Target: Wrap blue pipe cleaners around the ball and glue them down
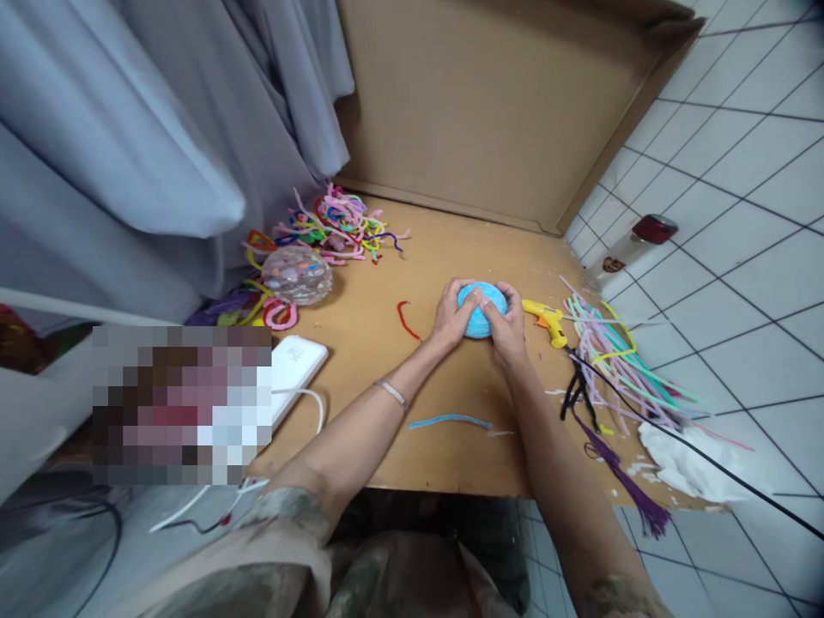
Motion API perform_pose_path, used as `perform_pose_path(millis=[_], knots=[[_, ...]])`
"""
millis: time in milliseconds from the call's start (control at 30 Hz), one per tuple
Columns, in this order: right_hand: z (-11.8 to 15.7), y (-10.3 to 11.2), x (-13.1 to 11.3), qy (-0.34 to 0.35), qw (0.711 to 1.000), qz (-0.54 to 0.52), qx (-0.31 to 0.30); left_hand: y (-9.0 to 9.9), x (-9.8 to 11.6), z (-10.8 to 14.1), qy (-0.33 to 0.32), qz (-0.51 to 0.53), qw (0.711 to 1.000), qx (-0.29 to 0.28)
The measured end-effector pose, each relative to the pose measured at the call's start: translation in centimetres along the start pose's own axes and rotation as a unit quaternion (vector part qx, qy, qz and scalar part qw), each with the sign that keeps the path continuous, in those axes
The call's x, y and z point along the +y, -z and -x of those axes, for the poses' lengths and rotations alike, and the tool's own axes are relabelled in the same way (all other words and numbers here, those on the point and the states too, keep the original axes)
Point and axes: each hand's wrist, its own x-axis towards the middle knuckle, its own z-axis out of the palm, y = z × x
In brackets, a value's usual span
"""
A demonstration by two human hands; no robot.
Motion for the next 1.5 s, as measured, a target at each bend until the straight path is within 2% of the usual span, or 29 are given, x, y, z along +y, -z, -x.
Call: perform_pose_path(millis=[1500], knots=[[0.36, -0.54, -0.54, 0.013, 1.0, 0.011, -0.004, 0.04, -0.03, -0.34, 0.008, -0.024, 1.0, 0.009]])
